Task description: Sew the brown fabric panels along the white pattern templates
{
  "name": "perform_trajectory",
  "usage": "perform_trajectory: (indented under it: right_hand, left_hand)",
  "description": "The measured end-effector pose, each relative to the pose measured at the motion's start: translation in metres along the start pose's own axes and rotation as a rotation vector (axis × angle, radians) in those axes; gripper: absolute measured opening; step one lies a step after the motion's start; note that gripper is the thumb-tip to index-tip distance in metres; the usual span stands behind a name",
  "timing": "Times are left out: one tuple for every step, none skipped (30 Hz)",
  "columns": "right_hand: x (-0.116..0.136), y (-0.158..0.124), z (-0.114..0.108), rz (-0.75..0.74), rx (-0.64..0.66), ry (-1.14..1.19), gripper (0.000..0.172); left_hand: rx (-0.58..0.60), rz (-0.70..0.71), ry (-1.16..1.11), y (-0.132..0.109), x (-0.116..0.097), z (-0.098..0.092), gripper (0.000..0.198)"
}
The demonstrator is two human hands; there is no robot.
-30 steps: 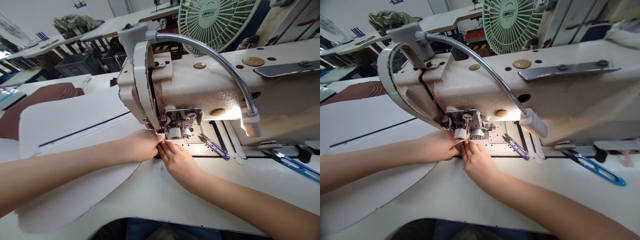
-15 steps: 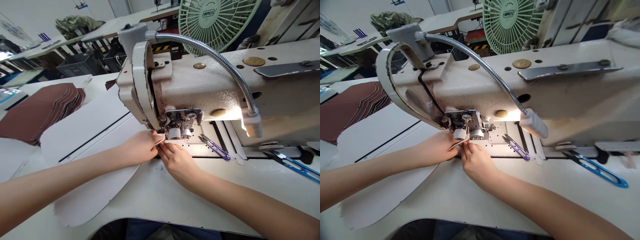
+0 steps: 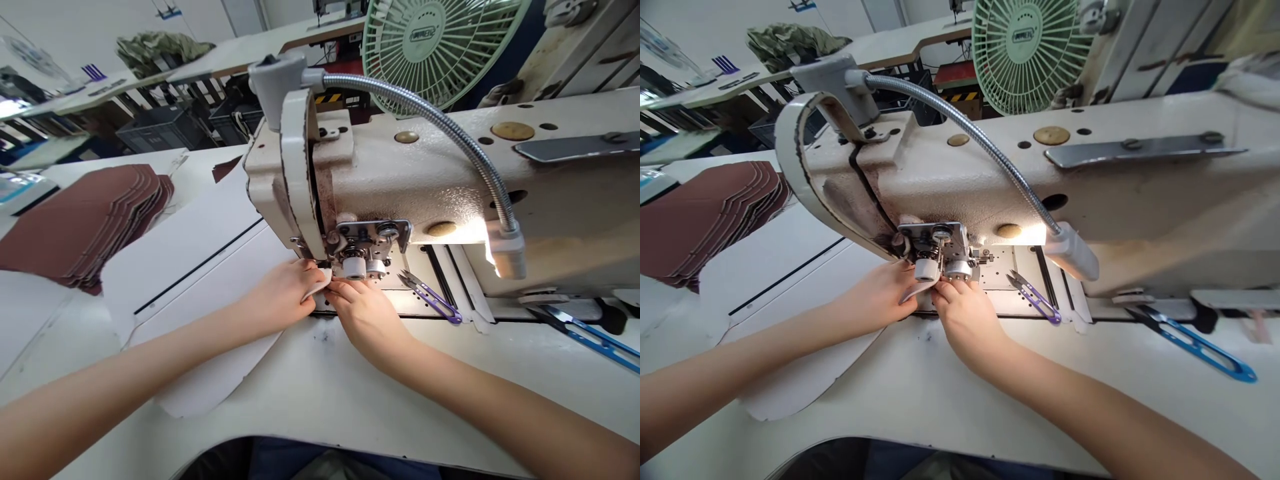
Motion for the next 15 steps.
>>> perform_trajectory:
  right_hand:
    - [-0.001, 0.000, -0.002, 0.038, 0.020, -0.004, 0.027]
    - [-0.003, 0.000, -0.004, 0.074, 0.045, -0.012, 0.028]
    - [-0.004, 0.000, -0.005, 0.105, 0.074, -0.021, 0.030]
    - [-0.005, 0.001, -0.007, 0.132, 0.104, -0.029, 0.032]
    - [-0.006, 0.001, -0.008, 0.151, 0.134, -0.037, 0.034]
    - [-0.006, 0.002, -0.008, 0.166, 0.159, -0.043, 0.036]
    - [-0.007, 0.002, -0.008, 0.177, 0.183, -0.048, 0.039]
    - [-0.007, 0.003, -0.008, 0.187, 0.207, -0.052, 0.041]
    - [-0.008, 0.004, -0.007, 0.196, 0.230, -0.057, 0.043]
    - [-0.008, 0.005, -0.007, 0.204, 0.251, -0.062, 0.045]
    - [-0.009, 0.006, -0.006, 0.210, 0.271, -0.067, 0.046]
    - [-0.009, 0.006, -0.006, 0.216, 0.288, -0.071, 0.047]
    - [-0.010, 0.007, -0.005, 0.222, 0.303, -0.076, 0.046]
    - [-0.011, 0.008, -0.005, 0.227, 0.313, -0.082, 0.046]
    - [-0.011, 0.008, -0.005, 0.230, 0.320, -0.088, 0.045]
  left_hand:
    - [-0.036, -0.008, -0.042, -0.001, 0.001, 0.002, 0.020]
    - [-0.072, -0.008, -0.085, -0.002, 0.003, 0.004, 0.021]
    - [-0.105, -0.003, -0.123, -0.003, 0.004, 0.006, 0.021]
    - [-0.135, 0.007, -0.156, -0.003, 0.005, 0.008, 0.020]
    - [-0.162, 0.021, -0.185, -0.003, 0.005, 0.010, 0.020]
    - [-0.186, 0.031, -0.211, -0.003, 0.006, 0.012, 0.019]
    - [-0.207, 0.033, -0.234, -0.003, 0.006, 0.014, 0.019]
    - [-0.227, 0.030, -0.252, -0.003, 0.007, 0.015, 0.018]
    - [-0.248, 0.024, -0.265, -0.002, 0.008, 0.017, 0.018]
    - [-0.267, 0.020, -0.271, -0.001, 0.008, 0.018, 0.019]
    - [-0.286, 0.017, -0.273, -0.001, 0.009, 0.019, 0.019]
    - [-0.304, 0.017, -0.274, 0.000, 0.009, 0.021, 0.020]
    - [-0.323, 0.018, -0.275, 0.001, 0.010, 0.022, 0.020]
    - [-0.345, 0.023, -0.276, 0.001, 0.011, 0.024, 0.021]
    - [-0.369, 0.030, -0.276, 0.002, 0.012, 0.025, 0.021]
Point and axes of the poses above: each hand's wrist, its own y-axis towards the middle knuckle, its own z-axis out of the palm, x = y × z, the point moved 4 cm from there along y, towards the middle knuckle, and after that the axes turned 10 degrees about -z, right-handed, at the moved point
